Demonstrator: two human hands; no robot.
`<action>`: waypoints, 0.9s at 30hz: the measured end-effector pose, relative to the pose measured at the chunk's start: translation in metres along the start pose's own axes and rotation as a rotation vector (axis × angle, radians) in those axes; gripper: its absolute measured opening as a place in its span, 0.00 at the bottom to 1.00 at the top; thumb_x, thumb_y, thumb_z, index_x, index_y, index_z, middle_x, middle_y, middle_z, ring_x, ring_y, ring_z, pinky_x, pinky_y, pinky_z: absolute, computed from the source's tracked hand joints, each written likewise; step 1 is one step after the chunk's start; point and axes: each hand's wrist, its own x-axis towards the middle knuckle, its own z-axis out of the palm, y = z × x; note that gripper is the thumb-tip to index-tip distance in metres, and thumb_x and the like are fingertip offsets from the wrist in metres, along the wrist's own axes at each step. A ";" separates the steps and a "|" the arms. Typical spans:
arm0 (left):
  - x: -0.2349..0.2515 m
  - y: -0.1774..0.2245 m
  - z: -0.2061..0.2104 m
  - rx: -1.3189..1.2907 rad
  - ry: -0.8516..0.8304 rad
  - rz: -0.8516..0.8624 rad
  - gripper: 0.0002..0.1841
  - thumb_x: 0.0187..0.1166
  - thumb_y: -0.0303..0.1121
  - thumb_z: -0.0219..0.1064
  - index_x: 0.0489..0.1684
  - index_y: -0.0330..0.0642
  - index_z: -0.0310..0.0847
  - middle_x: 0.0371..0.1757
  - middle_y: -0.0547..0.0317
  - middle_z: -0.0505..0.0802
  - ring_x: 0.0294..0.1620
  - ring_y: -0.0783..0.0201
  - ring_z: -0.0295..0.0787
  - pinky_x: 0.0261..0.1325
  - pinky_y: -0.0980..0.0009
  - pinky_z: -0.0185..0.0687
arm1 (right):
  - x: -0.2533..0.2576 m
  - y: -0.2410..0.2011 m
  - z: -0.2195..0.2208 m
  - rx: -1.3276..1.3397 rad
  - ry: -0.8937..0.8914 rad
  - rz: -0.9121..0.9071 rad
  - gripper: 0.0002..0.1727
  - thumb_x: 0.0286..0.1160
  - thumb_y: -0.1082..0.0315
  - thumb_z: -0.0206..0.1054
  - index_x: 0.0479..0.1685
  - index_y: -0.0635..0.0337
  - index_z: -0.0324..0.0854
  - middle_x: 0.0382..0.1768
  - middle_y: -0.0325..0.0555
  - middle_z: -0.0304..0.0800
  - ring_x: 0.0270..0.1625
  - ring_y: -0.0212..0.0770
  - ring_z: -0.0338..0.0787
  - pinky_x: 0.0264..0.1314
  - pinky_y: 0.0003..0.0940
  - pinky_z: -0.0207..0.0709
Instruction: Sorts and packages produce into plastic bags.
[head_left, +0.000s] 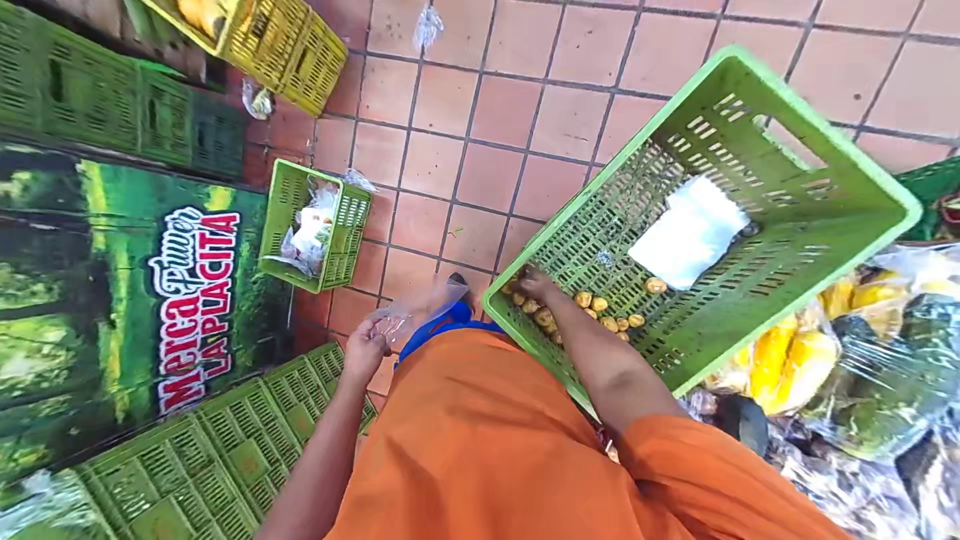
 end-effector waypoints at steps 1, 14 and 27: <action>-0.001 0.000 0.000 -0.002 0.007 -0.005 0.23 0.74 0.20 0.57 0.69 0.39 0.81 0.47 0.52 0.93 0.30 0.66 0.88 0.33 0.64 0.88 | -0.001 -0.006 -0.002 -0.024 -0.025 -0.005 0.33 0.70 0.52 0.74 0.72 0.60 0.77 0.62 0.59 0.88 0.64 0.55 0.87 0.66 0.60 0.79; -0.019 0.038 -0.001 -0.035 0.056 0.063 0.21 0.75 0.19 0.56 0.65 0.37 0.81 0.44 0.55 0.94 0.30 0.67 0.91 0.34 0.65 0.90 | 0.004 -0.021 -0.006 -0.188 -0.262 0.089 0.31 0.72 0.42 0.71 0.70 0.51 0.81 0.58 0.59 0.88 0.52 0.57 0.89 0.52 0.63 0.81; -0.041 0.144 0.003 -0.180 -0.053 0.576 0.20 0.72 0.18 0.57 0.62 0.36 0.83 0.48 0.64 0.95 0.42 0.72 0.92 0.47 0.72 0.91 | -0.004 0.014 -0.018 -0.100 -0.373 0.163 0.30 0.66 0.64 0.76 0.73 0.46 0.79 0.59 0.58 0.90 0.50 0.60 0.93 0.49 0.62 0.87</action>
